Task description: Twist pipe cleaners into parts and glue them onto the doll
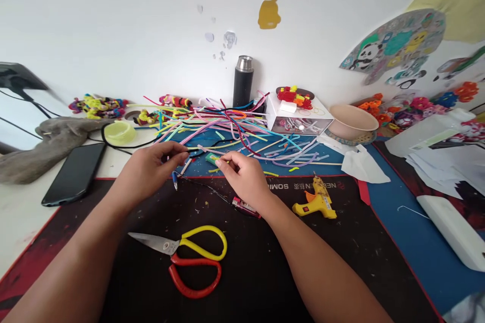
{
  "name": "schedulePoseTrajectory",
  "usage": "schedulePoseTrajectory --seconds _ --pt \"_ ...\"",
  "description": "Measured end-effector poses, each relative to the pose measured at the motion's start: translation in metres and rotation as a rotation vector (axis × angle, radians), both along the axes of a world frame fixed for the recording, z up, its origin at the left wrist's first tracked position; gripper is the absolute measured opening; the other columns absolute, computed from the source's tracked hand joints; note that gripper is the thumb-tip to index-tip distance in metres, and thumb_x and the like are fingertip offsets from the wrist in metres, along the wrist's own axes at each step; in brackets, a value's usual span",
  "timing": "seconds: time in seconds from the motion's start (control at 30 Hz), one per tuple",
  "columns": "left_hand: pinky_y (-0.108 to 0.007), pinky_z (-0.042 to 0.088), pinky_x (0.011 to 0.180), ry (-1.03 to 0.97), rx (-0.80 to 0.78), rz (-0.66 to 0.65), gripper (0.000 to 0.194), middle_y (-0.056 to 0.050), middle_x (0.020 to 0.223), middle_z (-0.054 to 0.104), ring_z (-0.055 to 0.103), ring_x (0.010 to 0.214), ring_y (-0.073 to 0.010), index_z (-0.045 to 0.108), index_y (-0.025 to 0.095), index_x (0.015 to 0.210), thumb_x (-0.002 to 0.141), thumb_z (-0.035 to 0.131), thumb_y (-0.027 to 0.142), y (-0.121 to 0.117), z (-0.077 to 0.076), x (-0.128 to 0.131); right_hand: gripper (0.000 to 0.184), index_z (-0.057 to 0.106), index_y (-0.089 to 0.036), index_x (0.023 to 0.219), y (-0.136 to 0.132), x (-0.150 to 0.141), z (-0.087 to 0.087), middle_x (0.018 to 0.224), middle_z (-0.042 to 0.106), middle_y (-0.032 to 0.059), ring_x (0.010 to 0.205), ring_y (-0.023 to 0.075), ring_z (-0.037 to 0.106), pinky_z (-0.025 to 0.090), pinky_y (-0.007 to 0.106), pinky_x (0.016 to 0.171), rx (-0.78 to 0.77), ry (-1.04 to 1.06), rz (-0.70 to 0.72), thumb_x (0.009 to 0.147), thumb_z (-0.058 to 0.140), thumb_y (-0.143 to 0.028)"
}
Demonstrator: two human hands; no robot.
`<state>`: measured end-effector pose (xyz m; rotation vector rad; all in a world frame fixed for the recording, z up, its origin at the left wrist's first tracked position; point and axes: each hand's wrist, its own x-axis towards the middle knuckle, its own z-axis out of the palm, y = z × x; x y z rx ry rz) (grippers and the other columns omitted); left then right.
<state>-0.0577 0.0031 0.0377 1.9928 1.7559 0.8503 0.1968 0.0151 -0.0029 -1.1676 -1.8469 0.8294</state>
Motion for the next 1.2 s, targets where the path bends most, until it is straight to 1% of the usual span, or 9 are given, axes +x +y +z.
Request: schedulePoseTrajectory --seconds 0.1,0.23,0.37,0.57,0.67,0.8,0.9,1.07,1.2 --pt "-0.031 0.047 0.068 -0.224 -0.107 -0.029 0.040 -0.003 0.077 0.075 0.064 0.072 -0.0240 0.079 0.026 0.086 0.093 0.065 0.063 -0.008 0.013 0.018 0.023 0.080 -0.023 0.104 0.002 0.000 -0.002 0.066 0.061 -0.0035 0.060 0.0151 0.054 0.035 0.030 0.060 -0.060 0.048 0.011 0.104 0.071 -0.044" --pt "-0.029 0.042 0.062 -0.330 -0.224 -0.115 0.048 -0.002 0.065 0.065 0.055 0.062 -0.0196 0.074 0.023 0.075 0.089 0.068 0.068 -0.011 0.012 0.032 0.027 0.080 -0.023 0.112 0.004 0.000 -0.004 0.066 0.058 -0.0041 0.061 0.0156 0.053 0.036 0.030 0.060 -0.113 0.132 0.043 0.102 0.072 -0.047" --pt "-0.028 0.039 0.059 -0.328 -0.292 -0.160 0.050 -0.001 0.066 0.066 0.054 0.060 -0.0183 0.082 0.021 0.088 0.088 0.069 0.070 -0.010 0.004 0.038 0.029 0.079 -0.023 0.110 0.003 -0.002 -0.007 0.070 0.060 -0.0036 0.063 0.0156 0.055 0.038 0.029 0.061 -0.137 0.189 0.076 0.101 0.072 -0.049" --pt "-0.028 0.036 0.058 -0.286 -0.309 -0.224 0.046 0.000 0.067 0.068 0.054 0.060 -0.0181 0.085 0.022 0.100 0.094 0.069 0.065 -0.010 -0.009 0.035 0.023 0.075 -0.023 0.093 0.000 -0.004 -0.007 0.073 0.068 -0.0015 0.065 0.0154 0.057 0.037 0.029 0.063 -0.103 0.131 0.077 0.101 0.069 -0.043" --pt "-0.027 0.042 0.067 -0.394 -0.246 -0.139 0.041 -0.001 0.078 0.072 0.059 0.070 -0.0185 0.084 0.021 0.102 0.091 0.078 0.059 -0.004 -0.013 0.021 0.028 0.071 -0.023 0.085 -0.001 -0.002 0.003 0.068 0.065 -0.0022 0.062 0.0154 0.056 0.037 0.029 0.062 -0.086 0.159 0.019 0.099 0.069 -0.046" --pt "-0.026 0.045 0.076 -0.755 0.000 0.160 0.028 -0.001 0.085 0.072 0.058 0.078 -0.0156 0.081 0.019 0.099 0.089 0.085 0.045 0.004 -0.004 0.005 0.036 0.065 -0.024 0.082 0.002 0.002 0.013 0.056 0.052 -0.0056 0.051 0.0146 0.049 0.035 0.029 0.055 -0.167 0.283 -0.050 0.098 0.066 -0.056" --pt "-0.027 0.049 0.077 -0.948 0.106 0.242 0.039 -0.004 0.095 0.078 0.065 0.088 -0.0187 0.081 0.021 0.107 0.073 0.094 0.034 0.003 0.009 0.009 0.041 0.061 -0.025 0.081 0.005 0.004 0.013 0.052 0.048 -0.0077 0.044 0.0134 0.044 0.033 0.028 0.049 -0.246 0.388 -0.079 0.095 0.068 -0.063" --pt "-0.034 0.055 0.074 -0.868 -0.171 0.080 0.047 -0.008 0.093 0.081 0.071 0.086 -0.0261 0.085 0.024 0.096 0.057 0.102 0.044 -0.008 0.018 0.037 0.046 0.060 -0.024 0.081 0.006 0.002 0.010 0.049 0.048 -0.0084 0.040 0.0119 0.041 0.030 0.027 0.045 -0.310 0.453 -0.070 0.092 0.073 -0.067" --pt "-0.029 0.053 0.070 -0.985 -0.278 0.019 0.052 -0.005 0.083 0.077 0.066 0.075 -0.0191 0.087 0.023 0.094 0.054 0.107 0.049 -0.012 0.008 0.056 0.044 0.062 -0.024 0.081 0.002 -0.001 0.009 0.049 0.048 -0.0084 0.040 0.0116 0.041 0.031 0.027 0.045 -0.297 0.411 -0.058 0.094 0.073 -0.064"
